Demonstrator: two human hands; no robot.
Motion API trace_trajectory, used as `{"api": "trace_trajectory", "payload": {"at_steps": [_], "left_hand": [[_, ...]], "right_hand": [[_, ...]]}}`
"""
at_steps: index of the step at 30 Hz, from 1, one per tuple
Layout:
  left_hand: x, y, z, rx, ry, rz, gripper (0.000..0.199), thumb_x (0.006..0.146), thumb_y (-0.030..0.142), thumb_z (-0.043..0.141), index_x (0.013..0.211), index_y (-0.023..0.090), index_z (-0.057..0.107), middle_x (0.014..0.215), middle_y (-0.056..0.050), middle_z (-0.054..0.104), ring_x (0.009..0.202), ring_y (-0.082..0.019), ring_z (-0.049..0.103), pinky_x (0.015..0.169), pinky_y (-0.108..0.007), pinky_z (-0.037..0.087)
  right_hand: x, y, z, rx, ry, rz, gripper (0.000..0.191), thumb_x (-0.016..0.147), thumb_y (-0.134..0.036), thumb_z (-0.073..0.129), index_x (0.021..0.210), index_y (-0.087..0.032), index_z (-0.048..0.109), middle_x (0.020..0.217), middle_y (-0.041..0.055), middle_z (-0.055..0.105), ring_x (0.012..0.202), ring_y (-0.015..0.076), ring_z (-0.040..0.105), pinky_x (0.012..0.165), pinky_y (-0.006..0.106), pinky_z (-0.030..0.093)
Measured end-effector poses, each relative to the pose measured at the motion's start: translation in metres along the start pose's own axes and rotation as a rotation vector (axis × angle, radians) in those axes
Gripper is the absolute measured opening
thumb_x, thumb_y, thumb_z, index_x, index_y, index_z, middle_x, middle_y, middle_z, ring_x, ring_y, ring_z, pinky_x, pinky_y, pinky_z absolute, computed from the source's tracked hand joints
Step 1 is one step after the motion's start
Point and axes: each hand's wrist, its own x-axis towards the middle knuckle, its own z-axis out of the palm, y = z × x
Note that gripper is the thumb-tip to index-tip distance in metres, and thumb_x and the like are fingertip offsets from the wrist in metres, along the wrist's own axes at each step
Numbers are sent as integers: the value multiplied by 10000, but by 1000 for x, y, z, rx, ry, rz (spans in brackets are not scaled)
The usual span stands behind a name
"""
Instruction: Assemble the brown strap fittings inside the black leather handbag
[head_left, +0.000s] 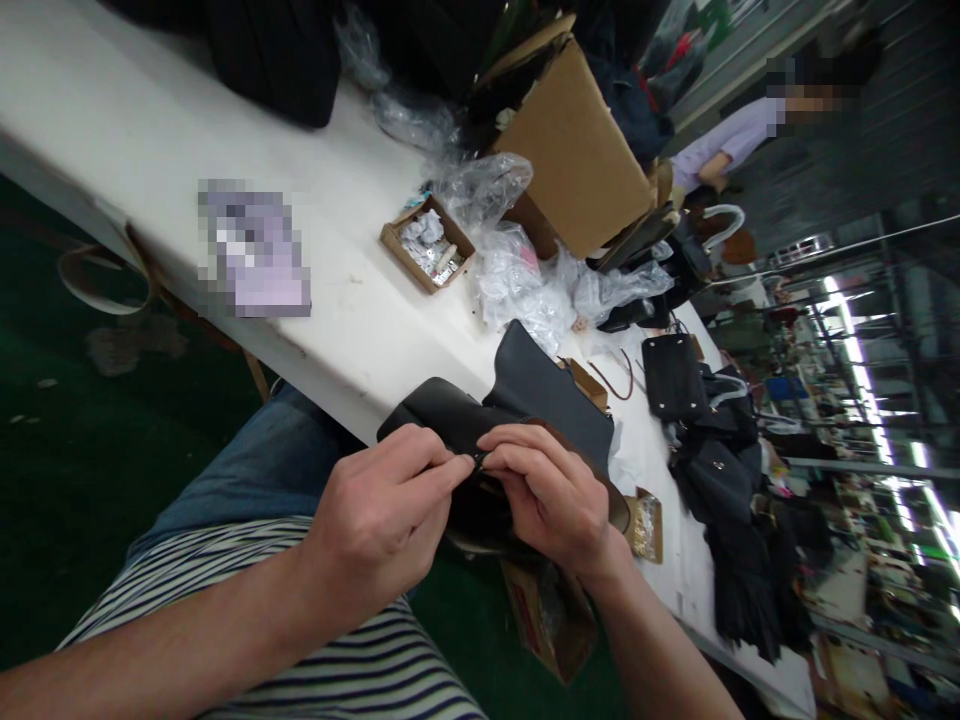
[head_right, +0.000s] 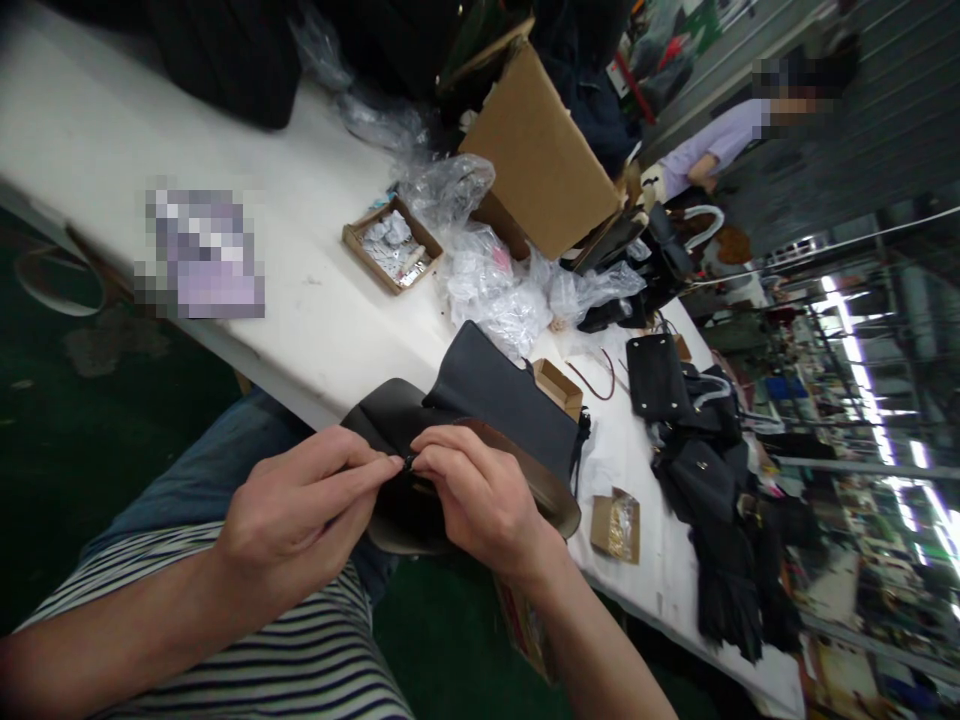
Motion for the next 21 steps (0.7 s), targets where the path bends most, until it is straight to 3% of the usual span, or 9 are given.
{"api": "trace_trajectory", "payload": {"at_steps": [4, 8, 16, 19, 21], "left_hand": [[-2, -3, 0, 29, -50, 47, 384, 982, -53, 621, 1299, 146, 705, 1048, -101, 727, 934, -203, 654, 763, -336, 549], [0, -3, 3, -49, -21, 23, 352, 994, -49, 599, 1258, 143, 732, 983, -88, 702, 888, -192, 635, 726, -328, 524], [24, 4, 2, -300, 26, -295, 261, 1055, 85, 617, 1104, 209, 841, 883, -31, 660, 783, -144, 638, 664, -270, 502], [31, 2, 1, -338, -16, -365, 248, 1031, 92, 641, 1071, 217, 851, 915, -34, 699, 827, -155, 671, 677, -264, 515], [33, 0, 0, -352, -42, -379, 246, 1019, 89, 643, 1056, 217, 849, 929, -35, 718, 850, -159, 682, 689, -263, 518]], "right_hand": [[3, 0, -1, 36, -20, -3, 282, 1053, 1, 593, 1214, -212, 683, 1154, 110, 791, 1067, 189, 787, 900, 325, 687], [2, 2, 1, 59, -9, -19, 277, 1034, 19, 623, 1188, -203, 686, 1123, 102, 792, 1051, 180, 787, 885, 311, 680], [2, 6, -3, 64, 33, 64, 307, 1039, 10, 646, 1198, -235, 740, 1211, 77, 786, 1112, 186, 780, 944, 336, 668], [5, 1, -6, -24, 116, 145, 261, 1038, -33, 677, 1104, -255, 799, 1226, 83, 701, 1097, 193, 749, 916, 342, 656], [6, -3, -5, -86, 203, 219, 156, 1027, -98, 741, 1029, -245, 794, 1141, 74, 656, 986, 183, 719, 825, 327, 637]]}}
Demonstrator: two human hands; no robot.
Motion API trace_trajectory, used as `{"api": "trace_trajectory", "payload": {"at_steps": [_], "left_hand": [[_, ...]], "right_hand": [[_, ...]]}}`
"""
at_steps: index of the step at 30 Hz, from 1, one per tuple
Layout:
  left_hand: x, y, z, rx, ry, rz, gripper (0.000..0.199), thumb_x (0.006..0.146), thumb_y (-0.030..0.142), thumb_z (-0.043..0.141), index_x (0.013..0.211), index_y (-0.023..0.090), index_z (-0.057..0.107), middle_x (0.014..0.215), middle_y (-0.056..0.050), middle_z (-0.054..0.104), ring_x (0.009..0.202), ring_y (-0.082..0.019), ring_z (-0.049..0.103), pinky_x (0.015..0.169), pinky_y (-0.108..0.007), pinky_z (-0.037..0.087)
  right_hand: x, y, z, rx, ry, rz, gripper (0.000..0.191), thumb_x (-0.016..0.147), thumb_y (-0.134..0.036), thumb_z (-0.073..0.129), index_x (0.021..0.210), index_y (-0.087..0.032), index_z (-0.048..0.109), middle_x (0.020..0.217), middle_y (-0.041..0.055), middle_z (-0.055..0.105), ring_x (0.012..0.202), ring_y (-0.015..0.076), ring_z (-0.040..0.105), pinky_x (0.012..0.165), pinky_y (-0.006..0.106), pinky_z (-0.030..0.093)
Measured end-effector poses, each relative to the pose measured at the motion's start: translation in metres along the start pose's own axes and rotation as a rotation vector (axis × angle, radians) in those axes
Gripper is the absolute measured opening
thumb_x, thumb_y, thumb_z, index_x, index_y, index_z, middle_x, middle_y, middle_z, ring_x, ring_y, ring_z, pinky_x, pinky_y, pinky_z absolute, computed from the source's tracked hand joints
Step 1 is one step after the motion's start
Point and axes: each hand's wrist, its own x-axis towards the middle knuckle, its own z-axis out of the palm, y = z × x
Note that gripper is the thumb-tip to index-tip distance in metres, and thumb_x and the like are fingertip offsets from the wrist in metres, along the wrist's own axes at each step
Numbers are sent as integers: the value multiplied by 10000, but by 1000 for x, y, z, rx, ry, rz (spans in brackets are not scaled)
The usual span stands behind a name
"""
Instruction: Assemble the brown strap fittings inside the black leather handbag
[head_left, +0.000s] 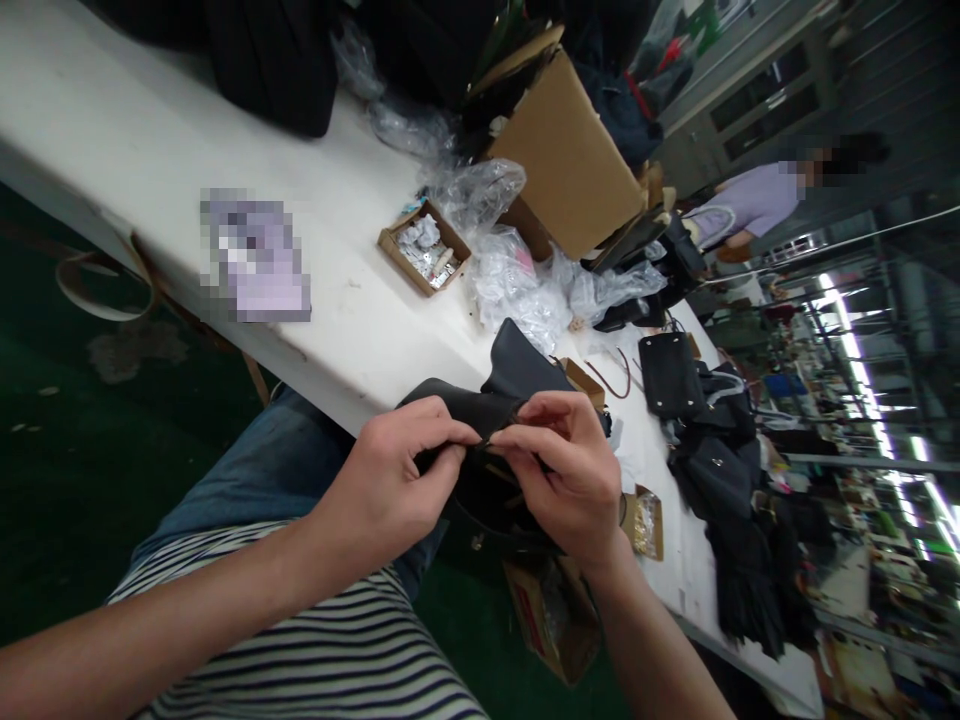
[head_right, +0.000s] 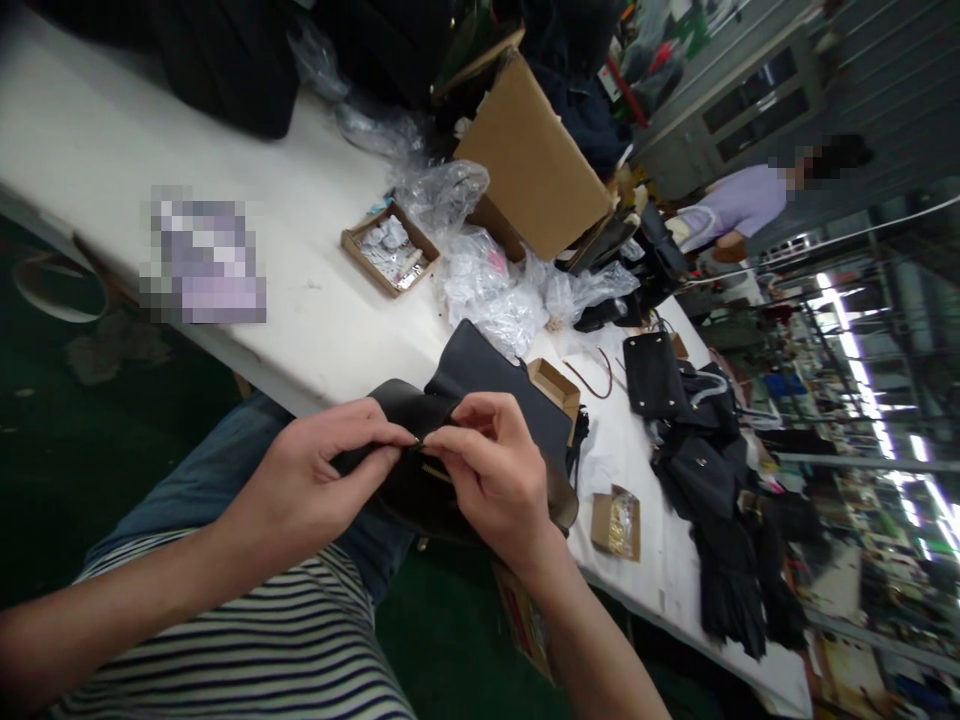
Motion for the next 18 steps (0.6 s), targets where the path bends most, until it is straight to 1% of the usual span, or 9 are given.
{"api": "trace_trajectory", "payload": {"at_steps": [2, 4, 6, 9, 13, 16, 18], "left_hand": [[1, 0, -1, 0, -7, -2, 236, 1009, 85, 647, 1035, 213, 844, 922, -30, 720, 851, -156, 682, 700, -261, 516], [0, 0, 0, 2, 0, -2, 226, 1005, 89, 651, 1025, 210, 841, 912, -26, 719, 843, -152, 679, 703, -260, 511], [0, 0, 1, -1, 10, -6, 223, 1008, 99, 649, 1033, 209, 840, 910, -27, 718, 844, -155, 679, 710, -263, 515], [0, -2, 5, -9, 22, -5, 222, 1011, 108, 640, 1044, 207, 836, 921, -34, 720, 862, -166, 685, 725, -277, 528], [0, -5, 9, -12, 35, 16, 227, 1002, 96, 638, 1031, 210, 832, 928, -32, 723, 866, -170, 683, 741, -298, 531], [-1, -7, 9, -16, 30, 8, 245, 999, 82, 640, 1045, 215, 840, 940, -29, 729, 881, -167, 690, 756, -301, 532], [-1, -8, 9, -27, 19, 9, 249, 999, 79, 641, 1054, 213, 844, 944, -27, 731, 885, -166, 693, 769, -303, 535]], "right_hand": [[-2, -3, 1, -17, 29, 70, 82, 1014, -163, 795, 988, -229, 755, 1019, 50, 663, 862, 170, 682, 742, 311, 602], [-4, -6, 2, -7, -11, 117, 93, 1032, -194, 787, 967, -222, 727, 924, 31, 699, 793, 161, 672, 713, 303, 579], [-8, -11, 4, -7, -60, 131, 104, 1066, -186, 735, 967, -218, 733, 882, 28, 732, 786, 163, 693, 725, 307, 572], [-13, -23, 6, -71, -61, 134, 109, 1086, -158, 677, 1024, -210, 750, 925, 55, 772, 829, 185, 728, 771, 335, 581], [-19, -44, 8, -208, -70, 120, 173, 1091, -110, 606, 1100, -197, 755, 1000, 94, 796, 923, 231, 755, 859, 393, 599], [-24, -53, 8, -224, -98, 131, 175, 1080, -162, 649, 1226, -175, 745, 1130, 131, 796, 1030, 279, 759, 924, 444, 612], [-26, -54, 9, -253, -117, 140, 245, 1059, -206, 704, 1299, -163, 732, 1203, 149, 786, 1080, 309, 753, 935, 470, 611]]}}
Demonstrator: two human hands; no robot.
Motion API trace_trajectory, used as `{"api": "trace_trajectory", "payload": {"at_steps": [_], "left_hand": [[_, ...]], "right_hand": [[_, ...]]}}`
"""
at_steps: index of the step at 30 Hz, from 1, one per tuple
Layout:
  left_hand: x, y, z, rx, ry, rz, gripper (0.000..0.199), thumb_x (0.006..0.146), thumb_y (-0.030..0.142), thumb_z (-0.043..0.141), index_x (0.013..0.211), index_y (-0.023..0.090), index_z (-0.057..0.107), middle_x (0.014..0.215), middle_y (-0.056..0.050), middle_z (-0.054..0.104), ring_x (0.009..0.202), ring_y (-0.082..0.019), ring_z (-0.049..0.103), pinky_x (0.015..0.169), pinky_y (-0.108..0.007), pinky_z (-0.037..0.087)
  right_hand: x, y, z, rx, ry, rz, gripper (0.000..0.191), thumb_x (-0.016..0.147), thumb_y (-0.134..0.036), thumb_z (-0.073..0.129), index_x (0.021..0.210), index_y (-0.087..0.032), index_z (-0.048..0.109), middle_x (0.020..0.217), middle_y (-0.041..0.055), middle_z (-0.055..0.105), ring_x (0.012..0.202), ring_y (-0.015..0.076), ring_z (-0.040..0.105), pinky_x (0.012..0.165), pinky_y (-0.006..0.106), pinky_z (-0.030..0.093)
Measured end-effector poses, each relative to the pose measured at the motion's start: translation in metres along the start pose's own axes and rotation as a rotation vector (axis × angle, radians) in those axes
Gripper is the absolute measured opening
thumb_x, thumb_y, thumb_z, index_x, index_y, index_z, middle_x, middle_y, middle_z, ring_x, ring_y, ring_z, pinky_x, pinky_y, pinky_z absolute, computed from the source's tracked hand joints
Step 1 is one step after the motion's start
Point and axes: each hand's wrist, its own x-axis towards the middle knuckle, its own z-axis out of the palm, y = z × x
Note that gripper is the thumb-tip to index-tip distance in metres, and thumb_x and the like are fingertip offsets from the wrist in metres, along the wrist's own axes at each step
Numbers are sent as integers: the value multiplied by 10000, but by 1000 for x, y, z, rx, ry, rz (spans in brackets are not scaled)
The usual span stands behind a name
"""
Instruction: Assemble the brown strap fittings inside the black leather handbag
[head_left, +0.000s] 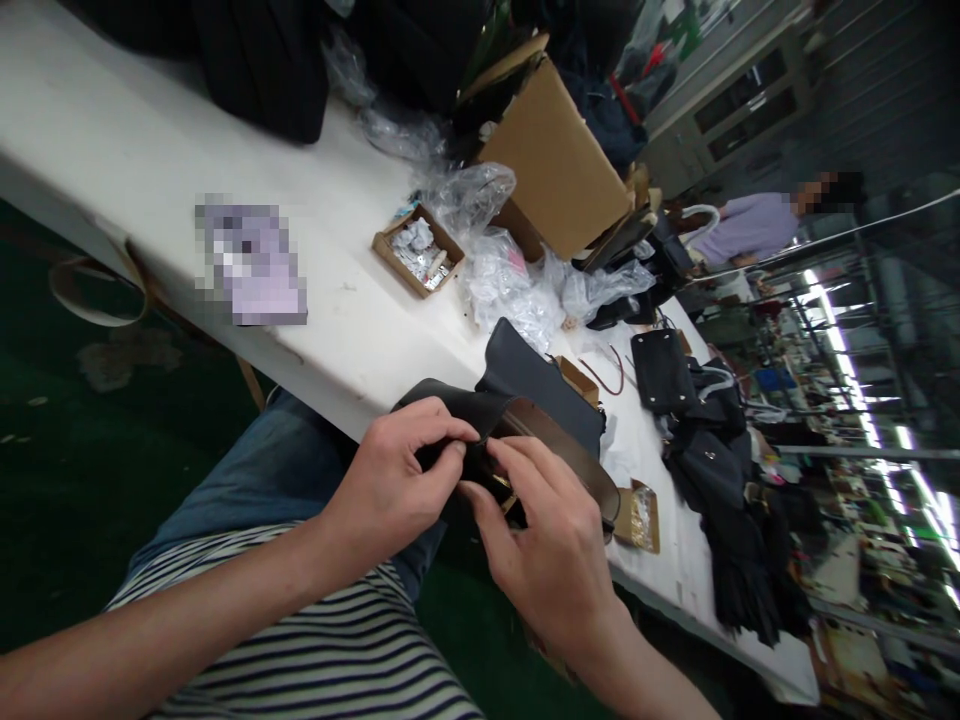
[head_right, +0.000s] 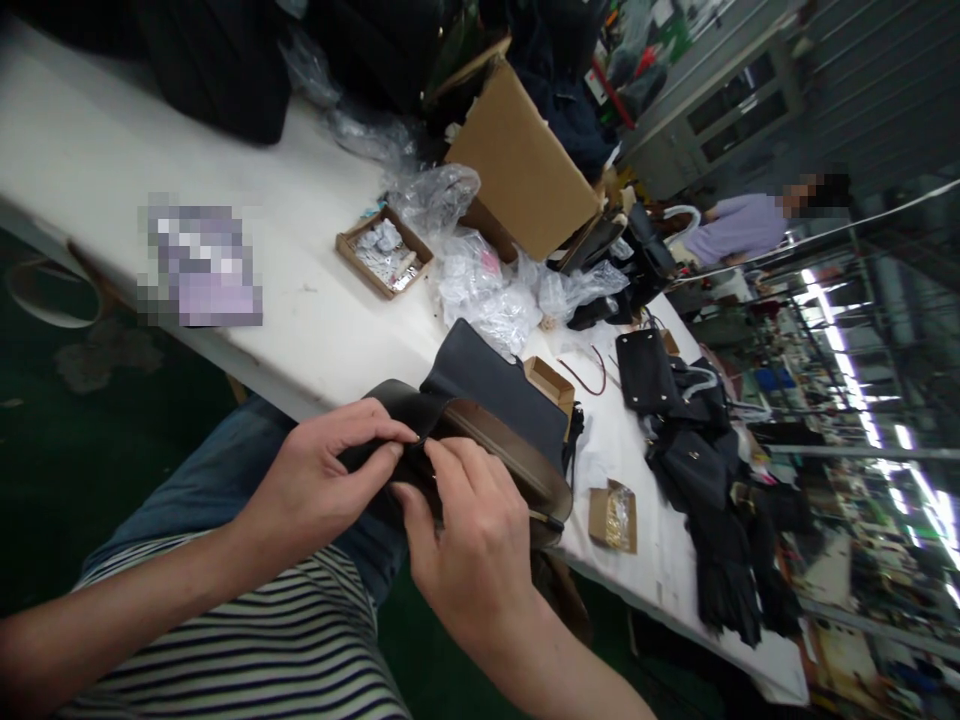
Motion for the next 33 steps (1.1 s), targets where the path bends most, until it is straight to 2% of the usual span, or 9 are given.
{"api": "trace_trajectory", "payload": {"at_steps": [2, 5, 8, 11, 16, 20, 23, 27, 33], "left_hand": [[1, 0, 0, -9, -22, 10, 251, 1000, 79, 642, 1059, 211, 847, 938, -28, 728, 874, -165, 690, 760, -305, 530], [2, 1, -1, -8, -53, 23, 263, 1003, 79, 640, 1080, 211, 854, 932, -29, 726, 860, -165, 683, 740, -305, 518], [2, 1, -3, -10, -65, 23, 259, 1010, 86, 641, 1084, 213, 855, 940, -29, 735, 872, -164, 689, 765, -306, 527], [1, 1, -6, -11, -75, 35, 253, 1004, 84, 646, 1063, 219, 852, 959, -30, 749, 899, -170, 699, 811, -315, 542], [-1, 4, -7, 64, -88, 45, 279, 937, 44, 658, 1067, 212, 839, 989, -21, 771, 940, -176, 718, 863, -317, 561], [1, 7, -7, 148, -54, -68, 252, 841, 33, 700, 1005, 195, 802, 971, -5, 806, 898, -185, 746, 837, -315, 583], [2, 8, -5, 169, -32, -117, 230, 834, 39, 701, 977, 197, 788, 932, 0, 808, 859, -189, 751, 813, -323, 591], [0, 9, -4, 270, -40, -56, 220, 883, 70, 680, 1007, 209, 798, 967, -11, 812, 893, -216, 754, 834, -366, 588], [2, 15, -8, 538, -97, 71, 170, 940, 113, 668, 1015, 208, 789, 985, -44, 800, 948, -274, 751, 879, -446, 567]], "right_hand": [[0, 2, 3, -60, 15, 1, 223, 1037, -215, 745, 1256, -171, 748, 1171, 136, 797, 1039, 310, 757, 899, 468, 599], [3, 6, 10, -110, 99, -37, 87, 1028, -199, 768, 1114, -185, 771, 1046, 97, 819, 928, 276, 763, 849, 439, 571], [5, 8, 16, -116, 182, -79, 103, 1036, -172, 756, 1135, -167, 782, 1053, 101, 831, 943, 264, 774, 889, 430, 565], [4, 8, 18, -120, 203, -70, 155, 1038, -155, 748, 1187, -159, 790, 1096, 107, 829, 993, 271, 773, 931, 440, 558], [3, 7, 20, -113, 200, -61, 186, 1052, -136, 722, 1227, -164, 777, 1118, 104, 814, 1017, 268, 753, 934, 451, 553], [3, 9, 21, -74, 174, -120, 174, 1053, -109, 691, 1201, -177, 754, 1103, 106, 802, 1022, 275, 728, 940, 472, 552], [4, 11, 21, -58, 143, -148, 171, 1054, -100, 672, 1193, -174, 739, 1098, 114, 792, 1032, 286, 713, 939, 486, 553], [6, 16, 20, -33, 121, -156, 179, 1063, -99, 641, 1199, -174, 730, 1109, 121, 781, 1035, 285, 695, 939, 490, 556], [12, 22, 16, 67, 60, -139, 197, 1077, -90, 587, 1173, -187, 730, 1120, 114, 775, 1040, 282, 673, 944, 494, 554]]}}
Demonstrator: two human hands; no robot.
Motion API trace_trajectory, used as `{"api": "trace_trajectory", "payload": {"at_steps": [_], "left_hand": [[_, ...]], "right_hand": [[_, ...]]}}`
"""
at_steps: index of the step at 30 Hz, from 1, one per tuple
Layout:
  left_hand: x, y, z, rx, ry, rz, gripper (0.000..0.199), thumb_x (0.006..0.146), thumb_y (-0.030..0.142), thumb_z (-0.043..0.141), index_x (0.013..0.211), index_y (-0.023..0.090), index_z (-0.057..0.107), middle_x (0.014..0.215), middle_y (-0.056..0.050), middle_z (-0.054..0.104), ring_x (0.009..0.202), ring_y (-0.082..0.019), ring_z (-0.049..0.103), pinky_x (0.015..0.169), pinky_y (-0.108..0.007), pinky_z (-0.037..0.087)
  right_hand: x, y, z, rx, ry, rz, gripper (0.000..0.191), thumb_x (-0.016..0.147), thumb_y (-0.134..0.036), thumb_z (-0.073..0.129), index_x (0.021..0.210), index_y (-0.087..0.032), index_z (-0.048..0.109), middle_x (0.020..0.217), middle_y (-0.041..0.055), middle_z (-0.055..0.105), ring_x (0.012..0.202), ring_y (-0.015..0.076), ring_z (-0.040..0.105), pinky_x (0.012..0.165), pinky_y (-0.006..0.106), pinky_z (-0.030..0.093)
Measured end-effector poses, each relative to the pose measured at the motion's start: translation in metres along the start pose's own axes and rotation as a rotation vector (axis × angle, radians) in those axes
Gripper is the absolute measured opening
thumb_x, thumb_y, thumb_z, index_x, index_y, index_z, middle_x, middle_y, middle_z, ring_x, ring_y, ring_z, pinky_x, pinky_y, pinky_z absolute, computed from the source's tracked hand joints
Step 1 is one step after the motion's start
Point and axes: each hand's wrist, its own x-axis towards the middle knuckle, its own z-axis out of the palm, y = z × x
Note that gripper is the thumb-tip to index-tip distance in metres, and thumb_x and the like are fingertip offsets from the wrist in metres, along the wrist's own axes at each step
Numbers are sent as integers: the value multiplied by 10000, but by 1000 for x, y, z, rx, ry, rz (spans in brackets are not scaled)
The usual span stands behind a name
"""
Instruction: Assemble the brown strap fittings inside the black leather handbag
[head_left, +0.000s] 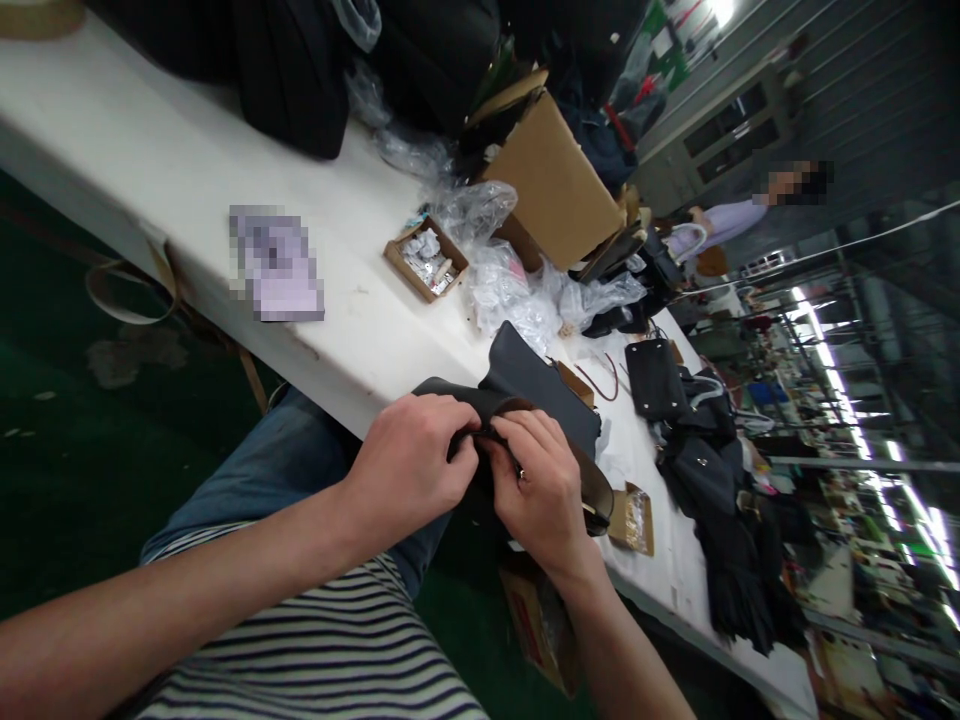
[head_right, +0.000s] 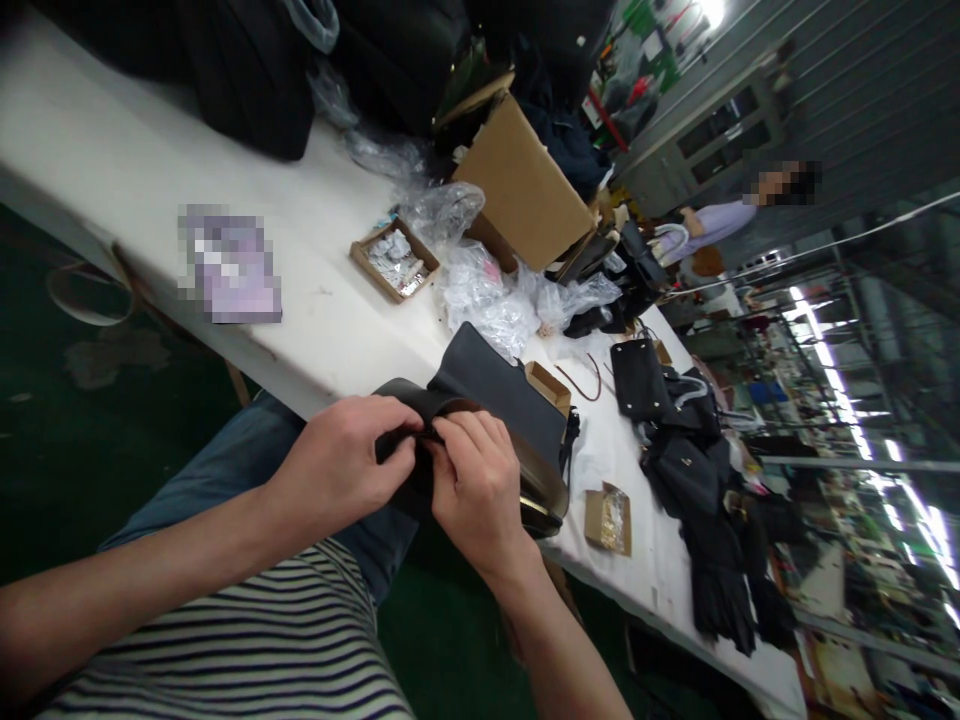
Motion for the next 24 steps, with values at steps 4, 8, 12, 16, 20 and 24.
{"api": "trace_trajectory", "payload": {"at_steps": [4, 8, 12, 16, 20, 24], "left_hand": [[6, 2, -3, 179, -36, 93, 157, 987, 129, 635, 983, 192, 779, 939, -62, 762, 957, -299, 718, 919, -500, 542], [12, -3, 0, 106, -55, 147, 194, 993, 91, 610, 938, 174, 776, 905, -57, 738, 915, -269, 692, 929, -476, 536], [17, -11, 3, -81, -63, 137, 211, 971, 55, 626, 889, 167, 785, 854, -39, 719, 836, -218, 681, 790, -387, 507], [19, -16, 5, -130, -44, 147, 217, 956, 46, 641, 830, 168, 770, 802, -20, 696, 774, -187, 656, 741, -358, 463], [19, -17, 5, -144, -46, 150, 213, 949, 47, 641, 848, 174, 781, 817, -23, 721, 783, -186, 667, 750, -352, 453], [20, -17, 6, -141, -67, 126, 201, 941, 63, 655, 869, 184, 798, 833, -23, 747, 794, -194, 678, 759, -362, 449]], "right_hand": [[6, 4, -3, 105, -26, 24, 214, 1080, -89, 575, 1171, -201, 734, 1145, 107, 773, 1051, 279, 666, 939, 488, 561], [11, 9, -6, 192, -39, 46, 254, 1070, -68, 574, 1169, -215, 756, 1135, 94, 764, 1051, 265, 660, 928, 456, 569], [11, 12, -7, 228, -40, 67, 267, 1050, -69, 638, 1194, -229, 797, 1134, 84, 747, 1063, 247, 692, 924, 411, 586], [6, 12, -3, 243, 44, 82, 334, 1048, -74, 680, 1267, -276, 833, 1118, 71, 732, 1009, 208, 740, 864, 351, 622], [-2, 12, 1, 164, 169, 8, 451, 1025, -53, 729, 1400, -297, 789, 1166, 64, 808, 1039, 205, 797, 936, 334, 665], [-7, 17, 1, 35, 155, -130, 519, 1009, -31, 740, 1479, -251, 726, 1218, 93, 829, 1079, 225, 818, 982, 341, 681]]}}
